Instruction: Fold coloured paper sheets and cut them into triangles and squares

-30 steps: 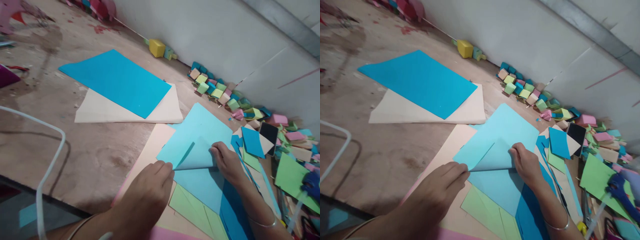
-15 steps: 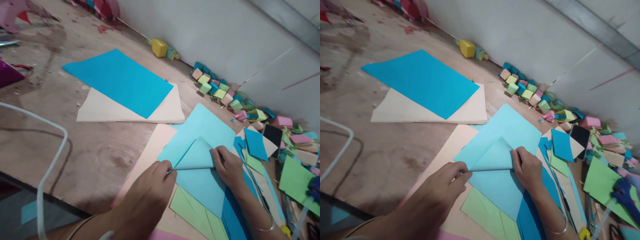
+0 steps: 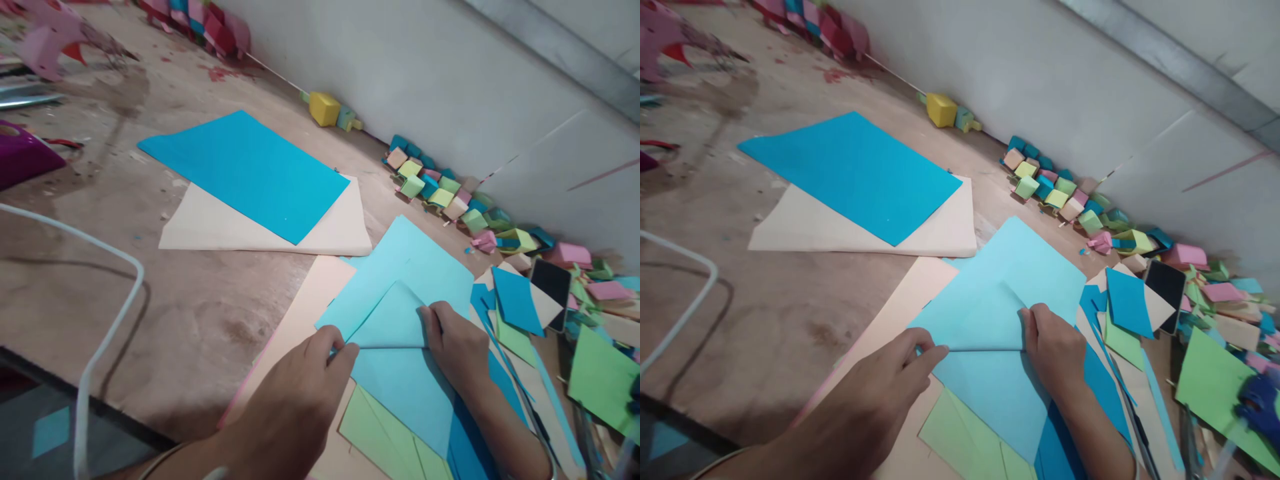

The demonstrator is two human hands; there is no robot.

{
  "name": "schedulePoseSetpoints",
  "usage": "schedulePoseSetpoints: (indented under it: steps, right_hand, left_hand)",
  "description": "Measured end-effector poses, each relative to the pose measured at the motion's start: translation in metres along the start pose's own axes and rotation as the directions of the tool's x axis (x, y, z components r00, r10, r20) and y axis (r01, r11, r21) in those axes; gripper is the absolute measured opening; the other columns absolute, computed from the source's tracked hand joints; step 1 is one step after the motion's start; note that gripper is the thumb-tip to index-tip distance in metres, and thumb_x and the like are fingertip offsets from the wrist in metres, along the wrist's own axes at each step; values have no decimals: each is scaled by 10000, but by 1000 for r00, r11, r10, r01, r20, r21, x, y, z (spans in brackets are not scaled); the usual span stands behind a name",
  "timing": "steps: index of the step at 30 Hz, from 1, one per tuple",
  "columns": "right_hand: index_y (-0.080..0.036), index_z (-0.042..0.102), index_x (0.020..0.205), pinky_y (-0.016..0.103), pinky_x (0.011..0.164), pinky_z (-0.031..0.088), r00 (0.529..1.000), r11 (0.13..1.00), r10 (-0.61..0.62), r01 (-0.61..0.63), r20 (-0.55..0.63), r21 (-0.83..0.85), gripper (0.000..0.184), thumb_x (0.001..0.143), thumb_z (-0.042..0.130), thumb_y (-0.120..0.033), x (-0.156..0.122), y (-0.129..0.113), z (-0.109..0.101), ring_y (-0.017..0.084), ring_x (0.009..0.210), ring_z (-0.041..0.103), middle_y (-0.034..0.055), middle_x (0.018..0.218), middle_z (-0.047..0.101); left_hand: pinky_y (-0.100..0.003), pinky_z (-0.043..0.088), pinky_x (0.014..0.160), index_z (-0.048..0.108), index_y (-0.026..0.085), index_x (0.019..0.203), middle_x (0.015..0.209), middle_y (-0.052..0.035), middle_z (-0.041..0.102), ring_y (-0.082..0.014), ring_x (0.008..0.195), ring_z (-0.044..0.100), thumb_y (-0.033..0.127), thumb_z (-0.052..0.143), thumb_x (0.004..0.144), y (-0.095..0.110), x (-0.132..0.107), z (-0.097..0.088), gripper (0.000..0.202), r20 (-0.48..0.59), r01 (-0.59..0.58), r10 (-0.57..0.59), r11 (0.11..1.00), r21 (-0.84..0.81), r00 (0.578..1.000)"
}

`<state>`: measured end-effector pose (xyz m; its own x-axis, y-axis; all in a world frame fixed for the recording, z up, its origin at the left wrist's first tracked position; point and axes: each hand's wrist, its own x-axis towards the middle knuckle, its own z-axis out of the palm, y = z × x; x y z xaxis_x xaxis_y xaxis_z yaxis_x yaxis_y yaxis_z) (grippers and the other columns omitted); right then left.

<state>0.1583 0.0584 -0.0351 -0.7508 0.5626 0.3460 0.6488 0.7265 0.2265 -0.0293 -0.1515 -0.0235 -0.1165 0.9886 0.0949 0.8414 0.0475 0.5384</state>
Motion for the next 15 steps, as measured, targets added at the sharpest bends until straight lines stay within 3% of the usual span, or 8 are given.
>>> schedulePoseSetpoints:
  steps: [6,15]
  right_hand:
    - [-175,586,728,259,476,176,996,994,-63,58,-56,-90,402,996,397,-408,4,-3,-3,133,441,446,-12,493,504]
    - [-184,557,698,259,479,143,996,985,-87,82,-22,-150,386,986,420,-401,6,-4,-2,129,432,426,-19,481,478]
  left_hand:
    - [-274,450,608,537,169,1092,980,-72,546,-152,718,514,-55,302,794,0,0,4,440,-77,-17,19,999,30,997]
    - [-259,469,611,564,184,1104,964,-53,558,-152,722,523,-59,374,712,1,1,1,499,-8,21,-20,996,92,1000]
